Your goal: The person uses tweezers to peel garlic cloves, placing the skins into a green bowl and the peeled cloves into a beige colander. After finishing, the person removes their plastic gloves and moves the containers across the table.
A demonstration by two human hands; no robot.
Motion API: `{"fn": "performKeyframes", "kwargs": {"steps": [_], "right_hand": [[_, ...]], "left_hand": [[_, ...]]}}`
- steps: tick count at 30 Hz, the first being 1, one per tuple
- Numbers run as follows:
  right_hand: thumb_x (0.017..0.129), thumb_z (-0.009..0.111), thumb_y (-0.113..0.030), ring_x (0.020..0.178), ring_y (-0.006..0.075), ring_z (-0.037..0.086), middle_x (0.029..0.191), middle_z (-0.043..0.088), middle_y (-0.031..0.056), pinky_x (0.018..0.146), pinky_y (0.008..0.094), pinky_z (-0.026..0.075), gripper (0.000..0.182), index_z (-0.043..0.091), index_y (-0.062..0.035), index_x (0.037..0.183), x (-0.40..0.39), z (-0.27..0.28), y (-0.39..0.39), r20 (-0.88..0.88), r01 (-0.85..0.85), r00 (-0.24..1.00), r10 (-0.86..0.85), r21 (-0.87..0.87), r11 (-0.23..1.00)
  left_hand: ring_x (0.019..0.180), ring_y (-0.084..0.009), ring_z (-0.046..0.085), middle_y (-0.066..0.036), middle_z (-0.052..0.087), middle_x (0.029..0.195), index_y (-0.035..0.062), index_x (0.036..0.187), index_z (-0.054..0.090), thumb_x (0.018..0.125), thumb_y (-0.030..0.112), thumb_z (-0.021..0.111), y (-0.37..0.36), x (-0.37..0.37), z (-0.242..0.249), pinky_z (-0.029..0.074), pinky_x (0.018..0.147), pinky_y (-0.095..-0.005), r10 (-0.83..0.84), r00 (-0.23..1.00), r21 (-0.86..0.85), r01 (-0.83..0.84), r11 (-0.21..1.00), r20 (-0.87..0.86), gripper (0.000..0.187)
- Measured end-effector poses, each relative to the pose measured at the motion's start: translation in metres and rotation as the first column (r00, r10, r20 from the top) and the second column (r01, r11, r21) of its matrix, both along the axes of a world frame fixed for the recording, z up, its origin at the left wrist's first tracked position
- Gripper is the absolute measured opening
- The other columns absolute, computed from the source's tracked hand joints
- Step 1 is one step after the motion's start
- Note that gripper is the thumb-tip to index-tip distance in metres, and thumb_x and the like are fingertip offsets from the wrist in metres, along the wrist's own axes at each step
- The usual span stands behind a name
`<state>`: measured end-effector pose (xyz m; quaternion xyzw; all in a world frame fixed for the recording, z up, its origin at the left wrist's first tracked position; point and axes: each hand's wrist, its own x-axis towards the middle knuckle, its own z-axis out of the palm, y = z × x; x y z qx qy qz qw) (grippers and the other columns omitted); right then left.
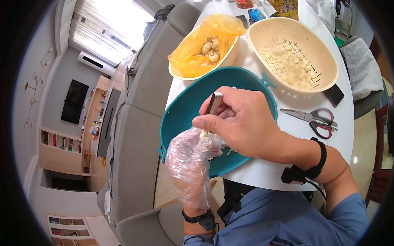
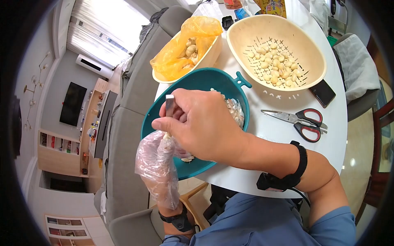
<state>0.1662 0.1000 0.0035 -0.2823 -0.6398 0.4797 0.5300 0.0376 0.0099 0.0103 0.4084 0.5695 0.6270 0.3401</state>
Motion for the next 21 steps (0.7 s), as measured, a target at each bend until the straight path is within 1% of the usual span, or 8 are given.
{"fn": "performKeyframes", "kwargs": {"steps": [1,3,4,6,10,12,18,21], "right_hand": [[0.089,0.083,-0.018,0.067,0.0170,0.072,0.081,0.074,0.0125,0.062,0.0307,0.056,0.025,0.070,0.0030,0.091,-0.001,-0.001,-0.001,0.002,-0.003,1.000,0.003,-0.003,1.000],[0.086,0.086,-0.020,0.064,0.0207,0.070,0.076,0.071,0.0109,0.061,0.0316,0.055,0.027,0.068,0.0000,0.088,-0.004,-0.006,-0.002,0.052,0.080,0.994,-0.096,0.255,0.964],[0.086,0.086,-0.020,0.064,0.0207,0.070,0.076,0.071,0.0109,0.061,0.0316,0.055,0.027,0.068,0.0000,0.088,-0.006,-0.008,-0.002,0.054,0.077,0.994,-0.093,0.254,0.964],[0.085,0.086,-0.020,0.062,0.0236,0.068,0.074,0.068,0.0097,0.059,0.0332,0.053,0.026,0.068,-0.0013,0.088,-0.009,-0.009,-0.001,-0.043,0.107,0.994,-0.098,0.326,0.939],[0.086,0.085,-0.019,0.063,0.0248,0.067,0.075,0.067,0.0103,0.059,0.0338,0.053,0.024,0.068,-0.0014,0.089,-0.008,-0.007,-0.003,-0.067,0.044,0.997,-0.030,0.217,0.975],[0.086,0.085,-0.018,0.066,0.0252,0.068,0.078,0.067,0.0111,0.060,0.0334,0.054,0.024,0.067,-0.0015,0.089,-0.006,-0.007,-0.002,-0.019,0.065,0.998,-0.063,0.327,0.943],[0.085,0.086,-0.019,0.067,0.0243,0.068,0.082,0.068,0.0115,0.061,0.0326,0.054,0.026,0.068,-0.0014,0.091,-0.011,-0.013,0.000,-0.029,0.117,0.993,-0.117,0.447,0.887],[0.085,0.087,-0.021,0.068,0.0214,0.071,0.080,0.070,0.0113,0.062,0.0304,0.056,0.029,0.068,-0.0003,0.091,-0.011,-0.012,-0.002,-0.071,0.116,0.993,-0.097,0.367,0.923]], "left_hand": [[0.077,-0.0182,0.070,-0.012,0.072,0.094,-0.0049,0.109,0.069,0.097,0.005,0.075,0.001,0.000,0.000,0.058,0.071,-0.0304,0.003,1.000,-0.003,-0.003,1.000,0.002,0.016],[0.072,-0.0161,0.067,-0.010,0.071,0.086,-0.0044,0.107,0.069,0.098,0.011,0.076,0.001,0.000,-0.001,0.055,0.068,-0.0285,-0.029,0.998,0.036,0.027,0.999,0.047,0.020],[0.072,-0.0161,0.067,-0.010,0.071,0.086,-0.0044,0.107,0.069,0.098,0.011,0.076,0.000,-0.001,-0.002,0.055,0.068,-0.0285,-0.026,0.998,0.035,0.024,0.999,0.050,0.020],[0.093,-0.0112,0.062,-0.003,0.069,0.106,-0.0025,0.120,0.070,0.099,0.022,0.077,-0.001,-0.006,-0.003,0.050,0.082,-0.0263,-0.047,0.999,0.001,0.047,0.999,0.010,0.032],[0.093,-0.0115,0.062,-0.003,0.068,0.107,-0.0025,0.119,0.070,0.101,0.022,0.075,-0.002,-0.006,0.001,0.050,0.083,-0.0263,-0.031,0.999,-0.049,0.030,0.998,-0.023,0.031],[0.070,-0.0143,0.064,-0.008,0.069,0.086,-0.0042,0.108,0.069,0.102,0.015,0.073,0.001,-0.001,0.001,0.050,0.065,-0.0275,-0.017,1.000,0.053,0.017,0.998,-0.015,0.021],[0.074,-0.0126,0.061,-0.007,0.069,0.088,-0.0044,0.114,0.067,0.105,0.022,0.069,0.000,-0.003,-0.006,0.048,0.069,-0.0270,-0.073,0.994,0.127,0.063,0.990,0.077,0.028],[0.075,-0.0124,0.061,-0.007,0.068,0.088,-0.0041,0.115,0.067,0.105,0.021,0.068,0.001,-0.001,-0.009,0.048,0.070,-0.0265,-0.024,0.997,0.120,0.015,0.993,0.076,0.027]]}}
